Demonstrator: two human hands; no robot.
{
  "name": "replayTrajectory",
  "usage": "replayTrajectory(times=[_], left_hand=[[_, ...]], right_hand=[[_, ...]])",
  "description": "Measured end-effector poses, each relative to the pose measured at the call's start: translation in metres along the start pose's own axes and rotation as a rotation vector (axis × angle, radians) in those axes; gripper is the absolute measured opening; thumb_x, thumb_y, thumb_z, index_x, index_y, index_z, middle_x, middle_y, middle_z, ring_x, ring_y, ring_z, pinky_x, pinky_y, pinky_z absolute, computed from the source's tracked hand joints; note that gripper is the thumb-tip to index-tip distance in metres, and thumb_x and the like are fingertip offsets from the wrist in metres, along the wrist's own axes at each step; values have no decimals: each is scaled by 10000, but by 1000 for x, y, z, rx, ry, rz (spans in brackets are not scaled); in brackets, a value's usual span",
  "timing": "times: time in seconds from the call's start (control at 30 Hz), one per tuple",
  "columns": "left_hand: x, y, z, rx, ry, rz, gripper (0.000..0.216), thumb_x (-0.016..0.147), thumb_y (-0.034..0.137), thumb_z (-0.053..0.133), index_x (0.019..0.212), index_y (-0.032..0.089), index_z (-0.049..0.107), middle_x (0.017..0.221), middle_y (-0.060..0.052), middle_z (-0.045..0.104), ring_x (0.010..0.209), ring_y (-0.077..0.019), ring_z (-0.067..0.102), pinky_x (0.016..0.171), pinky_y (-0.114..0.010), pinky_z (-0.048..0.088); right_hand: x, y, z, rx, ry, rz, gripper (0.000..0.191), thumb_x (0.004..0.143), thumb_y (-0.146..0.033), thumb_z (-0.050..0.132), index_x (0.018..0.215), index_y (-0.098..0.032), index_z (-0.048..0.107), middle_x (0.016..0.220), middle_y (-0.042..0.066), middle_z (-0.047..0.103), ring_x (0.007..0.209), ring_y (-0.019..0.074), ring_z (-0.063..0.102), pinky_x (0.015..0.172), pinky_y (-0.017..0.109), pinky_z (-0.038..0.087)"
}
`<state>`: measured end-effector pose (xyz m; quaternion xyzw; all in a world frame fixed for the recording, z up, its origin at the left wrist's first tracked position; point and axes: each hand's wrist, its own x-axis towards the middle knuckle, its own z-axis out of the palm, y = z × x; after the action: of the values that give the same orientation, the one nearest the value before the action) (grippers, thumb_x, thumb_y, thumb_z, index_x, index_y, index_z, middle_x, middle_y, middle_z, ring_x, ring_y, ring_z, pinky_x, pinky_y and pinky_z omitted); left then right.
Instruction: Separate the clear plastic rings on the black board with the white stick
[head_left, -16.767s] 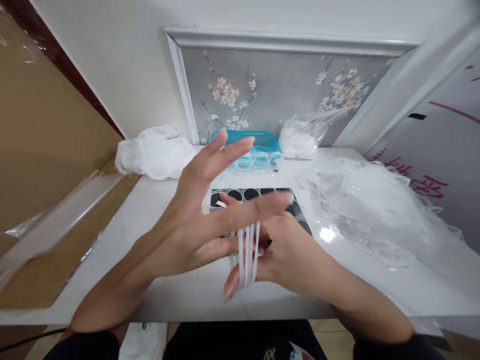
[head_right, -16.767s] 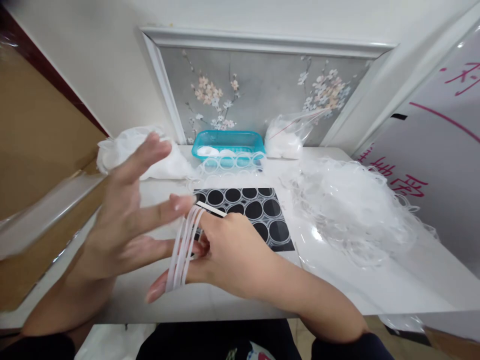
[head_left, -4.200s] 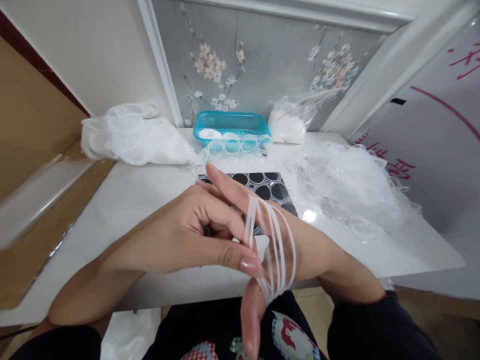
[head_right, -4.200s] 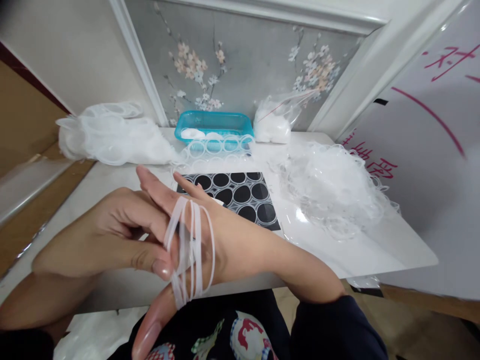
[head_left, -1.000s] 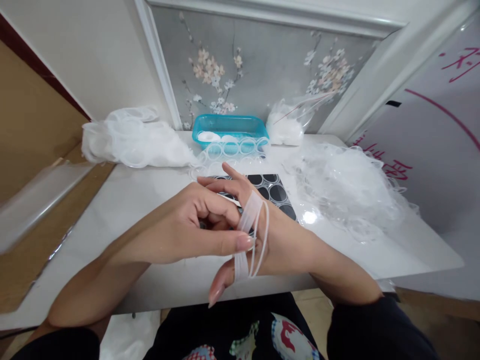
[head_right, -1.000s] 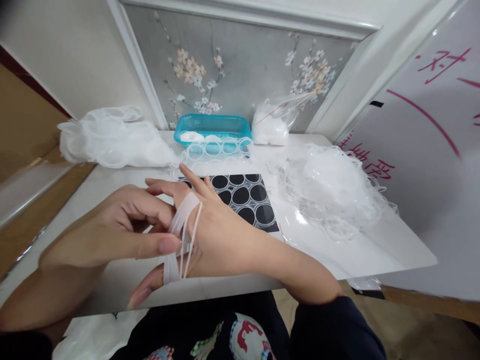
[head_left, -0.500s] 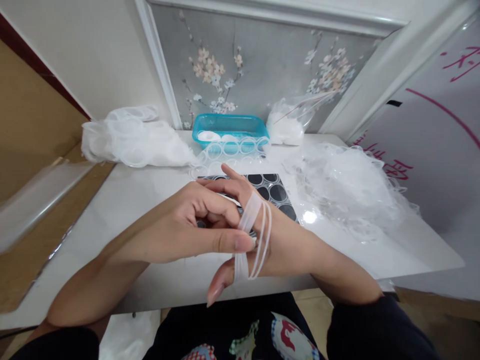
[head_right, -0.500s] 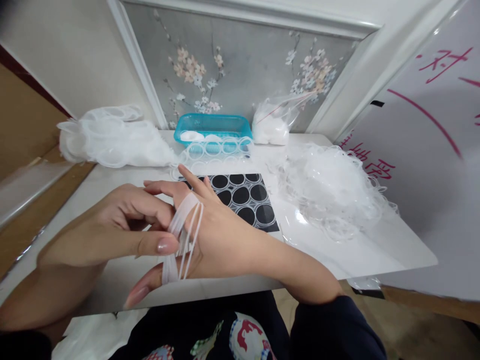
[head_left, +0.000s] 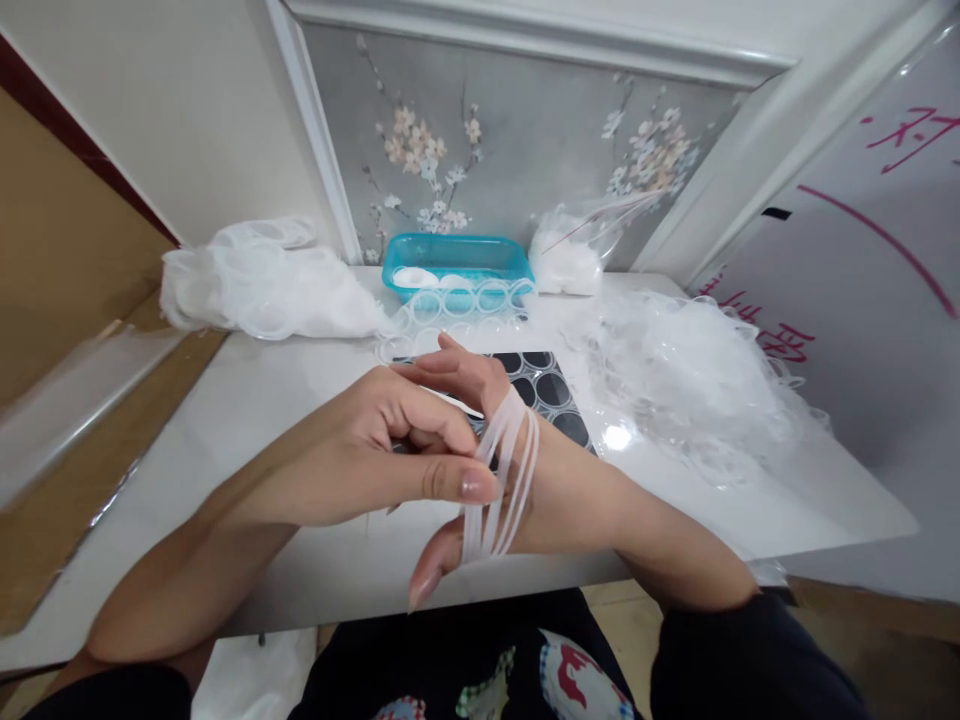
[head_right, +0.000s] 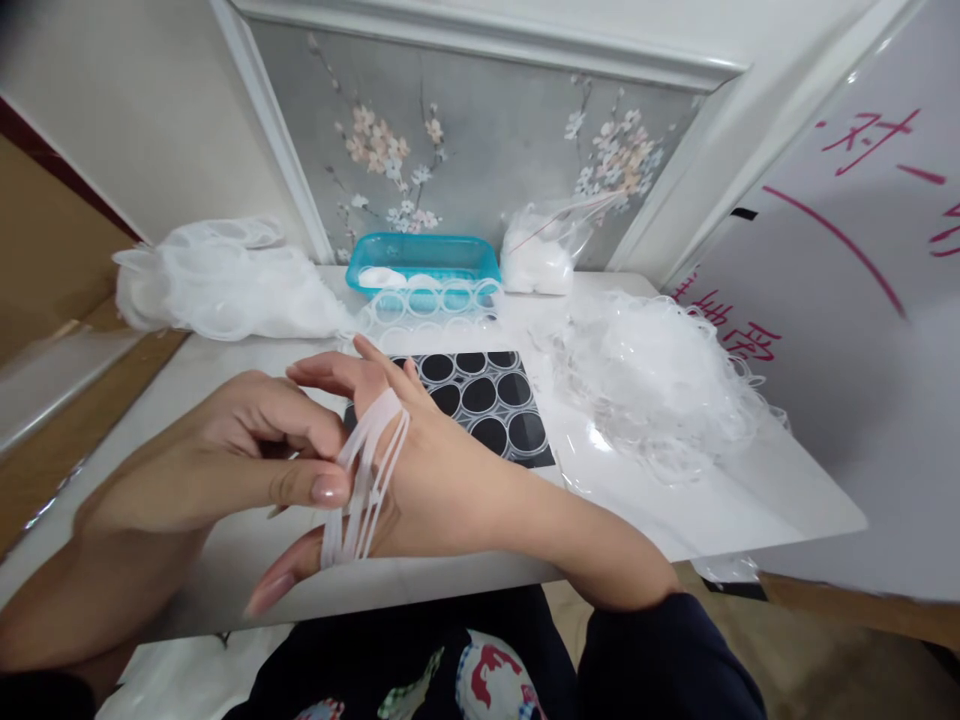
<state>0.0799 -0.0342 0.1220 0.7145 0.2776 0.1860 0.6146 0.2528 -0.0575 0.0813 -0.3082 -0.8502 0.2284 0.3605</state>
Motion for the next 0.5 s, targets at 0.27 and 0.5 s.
replayTrajectory(times=[0.27, 0.5], left_hand=[[-2, 1, 0, -11, 42, -43, 293, 841, 309, 669, 601, 152, 606, 429, 74, 393, 397, -50, 303, 373, -176, 182], [-9, -5, 3, -191, 222, 75, 384, 831, 507, 704, 711, 153, 617, 419, 68, 434, 355, -49, 336, 352, -134, 283]], right_hand=[[0, 8, 2, 101, 52, -40, 1060, 604, -624, 841, 1463, -304, 308, 1453, 120, 494, 1486, 378, 279, 1203, 638, 232], [5, 15, 2, 281, 229, 63, 980, 619, -667, 811, 1375, -283, 319, 1402, 149, 541, 1365, 344, 494, 1147, 592, 371]])
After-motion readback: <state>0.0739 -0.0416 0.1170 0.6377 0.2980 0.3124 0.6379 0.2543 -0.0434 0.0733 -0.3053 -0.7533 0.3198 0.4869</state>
